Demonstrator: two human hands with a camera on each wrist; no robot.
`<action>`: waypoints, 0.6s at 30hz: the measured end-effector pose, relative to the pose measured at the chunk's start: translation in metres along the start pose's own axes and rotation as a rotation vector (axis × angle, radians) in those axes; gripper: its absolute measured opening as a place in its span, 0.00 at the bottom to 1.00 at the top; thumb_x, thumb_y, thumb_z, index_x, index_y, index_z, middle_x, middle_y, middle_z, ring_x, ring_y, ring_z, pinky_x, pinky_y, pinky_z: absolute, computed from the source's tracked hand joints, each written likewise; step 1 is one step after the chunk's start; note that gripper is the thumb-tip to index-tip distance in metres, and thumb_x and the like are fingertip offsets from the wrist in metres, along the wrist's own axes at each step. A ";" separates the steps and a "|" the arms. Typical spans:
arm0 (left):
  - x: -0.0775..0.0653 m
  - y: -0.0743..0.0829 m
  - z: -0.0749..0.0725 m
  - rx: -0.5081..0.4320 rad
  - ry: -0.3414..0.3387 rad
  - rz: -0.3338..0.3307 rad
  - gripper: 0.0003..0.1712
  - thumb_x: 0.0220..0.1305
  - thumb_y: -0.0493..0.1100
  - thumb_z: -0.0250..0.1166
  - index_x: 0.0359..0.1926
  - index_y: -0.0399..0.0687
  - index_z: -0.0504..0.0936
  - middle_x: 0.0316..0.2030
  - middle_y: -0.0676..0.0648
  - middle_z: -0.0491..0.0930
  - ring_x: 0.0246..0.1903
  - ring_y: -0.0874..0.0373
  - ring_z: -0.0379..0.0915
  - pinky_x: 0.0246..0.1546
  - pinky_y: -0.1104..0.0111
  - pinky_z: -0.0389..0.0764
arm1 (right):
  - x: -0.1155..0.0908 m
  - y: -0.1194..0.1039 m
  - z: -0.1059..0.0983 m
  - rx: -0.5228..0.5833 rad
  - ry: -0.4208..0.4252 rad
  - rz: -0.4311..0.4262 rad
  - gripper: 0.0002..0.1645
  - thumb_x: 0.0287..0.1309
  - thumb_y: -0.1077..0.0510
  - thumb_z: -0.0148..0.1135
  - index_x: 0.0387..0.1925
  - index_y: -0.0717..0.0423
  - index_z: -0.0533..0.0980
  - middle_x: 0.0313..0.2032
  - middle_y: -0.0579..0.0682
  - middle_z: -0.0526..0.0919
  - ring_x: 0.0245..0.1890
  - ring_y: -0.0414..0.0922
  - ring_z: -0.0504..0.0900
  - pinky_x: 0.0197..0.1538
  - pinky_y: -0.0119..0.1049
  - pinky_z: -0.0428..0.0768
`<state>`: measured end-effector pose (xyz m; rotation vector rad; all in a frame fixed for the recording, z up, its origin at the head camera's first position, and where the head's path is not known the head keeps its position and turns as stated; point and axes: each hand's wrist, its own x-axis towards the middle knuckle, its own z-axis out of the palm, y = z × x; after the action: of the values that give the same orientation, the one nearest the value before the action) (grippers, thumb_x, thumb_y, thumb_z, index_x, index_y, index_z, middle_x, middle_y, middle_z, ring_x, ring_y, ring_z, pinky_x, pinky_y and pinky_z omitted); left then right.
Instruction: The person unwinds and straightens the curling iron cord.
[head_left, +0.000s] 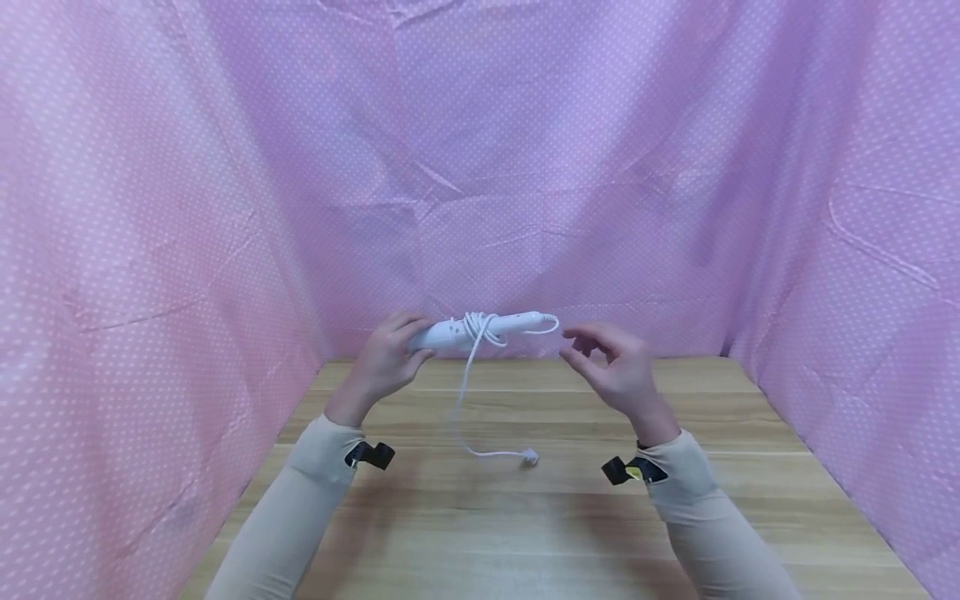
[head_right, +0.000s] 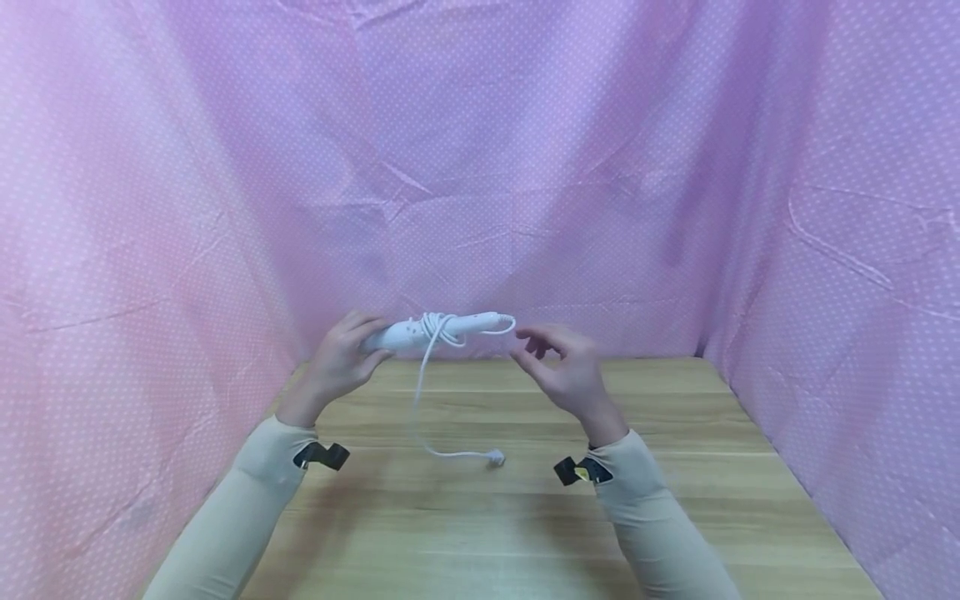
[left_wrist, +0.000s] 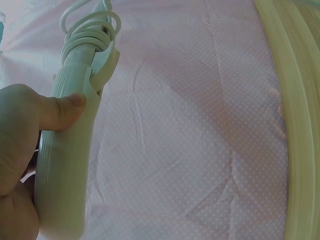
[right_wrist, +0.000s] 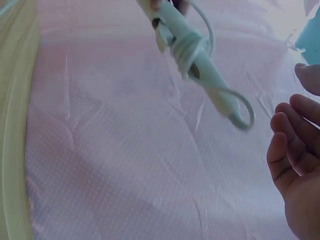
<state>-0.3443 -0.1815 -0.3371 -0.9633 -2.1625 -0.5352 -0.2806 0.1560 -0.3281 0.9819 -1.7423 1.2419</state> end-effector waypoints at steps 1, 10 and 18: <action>0.001 0.000 0.000 0.002 0.000 -0.001 0.26 0.47 0.35 0.77 0.50 0.35 0.82 0.46 0.39 0.82 0.45 0.46 0.77 0.45 0.57 0.83 | 0.001 -0.001 0.004 0.001 -0.004 -0.003 0.16 0.38 0.82 0.68 0.35 0.77 0.79 0.24 0.61 0.81 0.26 0.40 0.79 0.32 0.22 0.78; 0.006 0.002 0.004 -0.003 0.027 -0.016 0.26 0.47 0.35 0.77 0.49 0.35 0.82 0.47 0.40 0.82 0.46 0.46 0.77 0.46 0.57 0.83 | 0.008 -0.003 0.036 0.017 -0.051 0.007 0.15 0.40 0.79 0.70 0.36 0.73 0.80 0.23 0.60 0.81 0.24 0.48 0.78 0.30 0.35 0.81; 0.008 0.005 0.007 -0.006 0.045 -0.023 0.25 0.47 0.36 0.77 0.48 0.36 0.82 0.46 0.40 0.82 0.46 0.47 0.77 0.46 0.57 0.83 | 0.007 0.000 0.058 0.015 -0.050 -0.074 0.18 0.39 0.78 0.71 0.37 0.72 0.80 0.21 0.56 0.80 0.22 0.46 0.77 0.26 0.43 0.80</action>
<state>-0.3477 -0.1706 -0.3350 -0.9215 -2.1352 -0.5699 -0.2922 0.0997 -0.3355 1.0850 -1.7218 1.1936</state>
